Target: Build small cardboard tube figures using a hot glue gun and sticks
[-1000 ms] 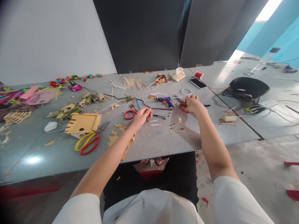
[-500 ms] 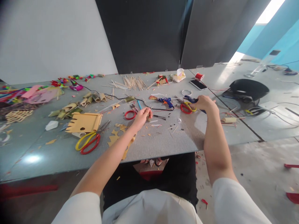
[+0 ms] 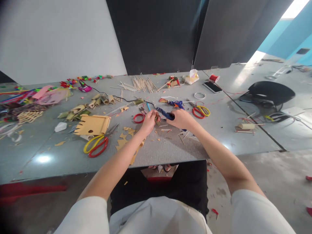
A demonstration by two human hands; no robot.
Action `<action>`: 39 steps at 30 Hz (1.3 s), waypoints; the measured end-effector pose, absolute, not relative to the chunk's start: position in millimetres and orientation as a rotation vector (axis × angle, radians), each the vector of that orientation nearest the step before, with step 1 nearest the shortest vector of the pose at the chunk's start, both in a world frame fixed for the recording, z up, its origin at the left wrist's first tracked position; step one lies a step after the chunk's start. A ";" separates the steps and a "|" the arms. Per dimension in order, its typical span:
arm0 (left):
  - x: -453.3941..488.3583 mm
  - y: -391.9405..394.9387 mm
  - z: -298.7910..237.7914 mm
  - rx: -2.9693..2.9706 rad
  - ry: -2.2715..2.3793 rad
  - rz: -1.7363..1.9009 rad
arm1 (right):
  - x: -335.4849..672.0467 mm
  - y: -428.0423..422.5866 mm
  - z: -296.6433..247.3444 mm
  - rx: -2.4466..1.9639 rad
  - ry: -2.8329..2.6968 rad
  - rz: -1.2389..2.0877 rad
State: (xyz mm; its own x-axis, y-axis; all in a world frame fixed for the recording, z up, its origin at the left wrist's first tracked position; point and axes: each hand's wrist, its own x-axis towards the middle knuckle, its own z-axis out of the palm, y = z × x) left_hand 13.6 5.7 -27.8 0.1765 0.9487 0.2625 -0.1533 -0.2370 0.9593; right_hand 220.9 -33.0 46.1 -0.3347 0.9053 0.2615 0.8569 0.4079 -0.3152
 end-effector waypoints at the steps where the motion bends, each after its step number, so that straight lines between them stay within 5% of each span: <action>1: 14.1 5.1 -26.7 1.382 0.858 1.295 | 218.2 -34.3 44.8 -1.517 -2.266 0.170; 39: 15.4 6.4 -25.9 1.407 1.025 1.285 | 208.2 -36.3 38.4 -1.411 -1.932 1.060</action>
